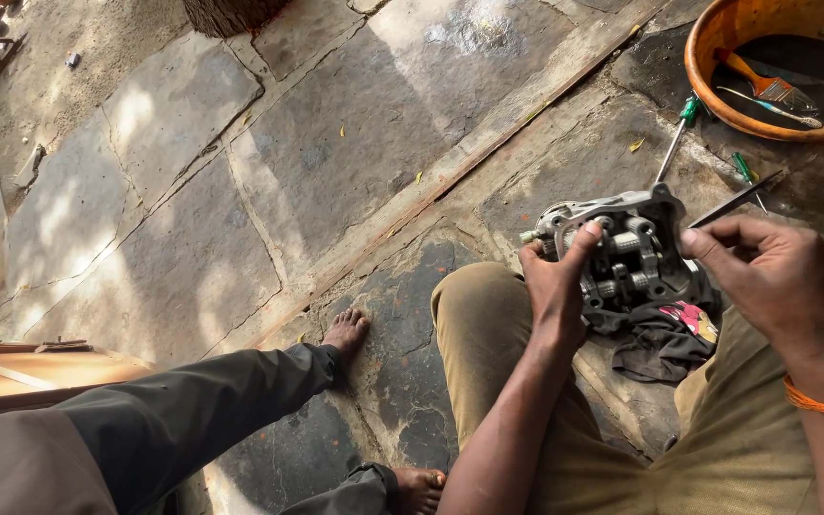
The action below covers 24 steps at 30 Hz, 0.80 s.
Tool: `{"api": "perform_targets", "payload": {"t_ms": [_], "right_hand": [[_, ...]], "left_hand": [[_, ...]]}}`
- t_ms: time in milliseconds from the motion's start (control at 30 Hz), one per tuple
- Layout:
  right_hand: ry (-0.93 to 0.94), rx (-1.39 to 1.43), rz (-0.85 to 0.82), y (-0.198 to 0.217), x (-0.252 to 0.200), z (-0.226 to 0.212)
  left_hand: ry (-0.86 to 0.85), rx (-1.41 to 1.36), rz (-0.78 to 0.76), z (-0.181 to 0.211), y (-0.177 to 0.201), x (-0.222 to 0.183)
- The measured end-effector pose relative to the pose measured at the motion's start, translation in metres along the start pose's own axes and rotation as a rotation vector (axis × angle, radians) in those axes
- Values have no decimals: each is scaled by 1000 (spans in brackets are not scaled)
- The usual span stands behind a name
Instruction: The recorder is assembling and checking components of a motorcycle cylinder head while seated on the ground.
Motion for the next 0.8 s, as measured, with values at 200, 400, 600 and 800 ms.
{"api": "perform_targets", "payload": {"t_ms": [200,400,600,800], "right_hand": [[-124,-278,-180,-21,2,16],[128,-144,-53,-14,-5,-21],[274,-105,51,0,-17,-53],[170,-239,-22,0,-18,-56]], "left_hand": [[91,-227,-62,-4,-4,1],[65,-302,-94,-6,-4,3],[-219,-574,-493,11,-13,-5],[-185,-622,-498,-17,-8,9]]}}
Point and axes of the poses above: each hand's wrist, its own x-axis towards the middle knuckle, its own y-axis out of the back of the hand, z = x × y, the point moved 4 cm from there along x, towards the middle knuckle, and after that the axes turned 6 degrees about -y, right-handed, at the moved point
